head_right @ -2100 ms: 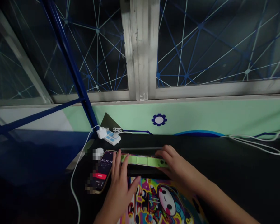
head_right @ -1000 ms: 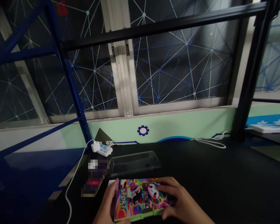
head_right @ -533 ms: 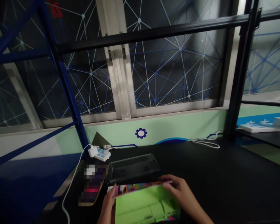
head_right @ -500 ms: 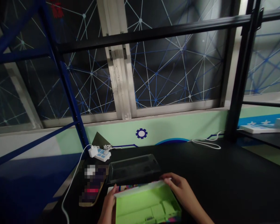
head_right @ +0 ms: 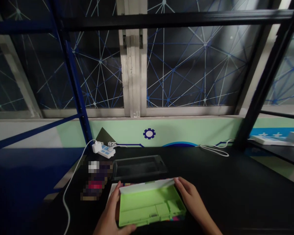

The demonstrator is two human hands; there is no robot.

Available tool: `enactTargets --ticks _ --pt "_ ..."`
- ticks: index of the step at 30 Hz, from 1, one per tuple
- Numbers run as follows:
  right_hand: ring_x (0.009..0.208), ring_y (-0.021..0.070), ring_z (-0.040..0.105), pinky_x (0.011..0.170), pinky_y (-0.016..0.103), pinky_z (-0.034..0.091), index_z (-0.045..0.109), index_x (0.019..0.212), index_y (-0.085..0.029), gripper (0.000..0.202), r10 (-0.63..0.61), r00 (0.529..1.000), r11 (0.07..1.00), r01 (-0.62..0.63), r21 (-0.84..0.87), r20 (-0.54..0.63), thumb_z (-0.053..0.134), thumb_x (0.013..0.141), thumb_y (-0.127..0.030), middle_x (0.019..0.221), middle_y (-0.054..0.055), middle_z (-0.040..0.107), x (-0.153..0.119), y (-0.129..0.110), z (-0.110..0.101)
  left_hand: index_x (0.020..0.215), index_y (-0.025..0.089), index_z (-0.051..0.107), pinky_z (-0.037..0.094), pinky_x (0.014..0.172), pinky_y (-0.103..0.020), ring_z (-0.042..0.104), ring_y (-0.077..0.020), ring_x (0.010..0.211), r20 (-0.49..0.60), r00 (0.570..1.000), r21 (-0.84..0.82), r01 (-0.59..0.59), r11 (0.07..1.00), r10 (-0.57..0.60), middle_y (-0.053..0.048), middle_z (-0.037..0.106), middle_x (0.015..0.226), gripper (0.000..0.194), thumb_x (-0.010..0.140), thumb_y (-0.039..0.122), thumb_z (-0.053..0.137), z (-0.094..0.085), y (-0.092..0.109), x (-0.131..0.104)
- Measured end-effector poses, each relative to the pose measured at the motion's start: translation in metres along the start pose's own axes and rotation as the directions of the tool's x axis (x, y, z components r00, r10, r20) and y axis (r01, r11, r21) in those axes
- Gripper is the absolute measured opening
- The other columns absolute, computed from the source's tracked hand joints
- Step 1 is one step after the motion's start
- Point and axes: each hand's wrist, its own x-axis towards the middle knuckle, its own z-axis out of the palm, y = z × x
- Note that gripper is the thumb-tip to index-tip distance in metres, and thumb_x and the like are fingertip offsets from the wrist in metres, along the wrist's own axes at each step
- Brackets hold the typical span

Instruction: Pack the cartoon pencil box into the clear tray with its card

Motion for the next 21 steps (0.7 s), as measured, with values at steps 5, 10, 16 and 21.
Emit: enactTargets --ticks 5,10,16,21 --pt "0.105 0.0323 0.069 0.091 0.038 0.055 0.073 0.101 -0.022 0.056 -0.014 0.997 0.999 0.017 -0.037 0.075 0.047 0.093 -0.071 0.107 0.009 0.077 -0.007 -0.004 -0.003 0.162 0.032 0.01 0.043 0.116 -0.047 0.05 -0.0272 0.142 0.002 0.997 -0.06 0.08 0.995 -0.08 -0.009 0.05 0.156 0.113 0.072 0.013 0.074 -0.007 0.013 -0.002" --pt "0.123 0.0312 0.063 0.109 0.042 0.047 0.07 0.121 -0.022 0.054 -0.101 0.976 0.989 0.119 -0.086 0.191 0.052 0.093 -0.065 0.129 0.011 0.07 -0.015 -0.01 -0.005 0.157 0.026 0.03 0.044 0.116 -0.044 0.053 -0.0248 0.14 -0.059 0.993 -0.042 0.104 0.994 -0.107 -0.01 0.056 0.15 0.071 0.093 0.037 0.059 -0.013 0.023 0.001" --pt "0.133 0.0318 0.056 0.116 0.044 0.039 0.068 0.125 -0.022 0.053 -0.184 0.944 0.973 0.214 -0.085 0.276 0.063 0.089 -0.061 0.141 0.013 0.062 -0.018 -0.008 -0.005 0.125 0.024 0.067 0.048 0.112 -0.045 0.06 -0.0272 0.131 -0.13 0.991 -0.012 0.036 0.999 -0.037 -0.011 0.066 0.136 0.043 0.094 0.052 0.056 -0.005 0.02 0.007" --pt "0.129 0.0338 0.06 0.111 0.045 0.045 0.066 0.131 -0.024 0.061 -0.113 0.973 0.99 0.127 -0.057 0.2 0.067 0.084 -0.063 0.139 0.012 0.066 -0.017 0.003 -0.002 0.117 0.022 0.07 0.054 0.104 -0.042 0.068 -0.0274 0.118 -0.304 0.953 -0.086 -0.045 0.995 0.016 -0.012 0.073 0.124 0.04 0.094 0.051 0.055 0.008 0.0 0.012"
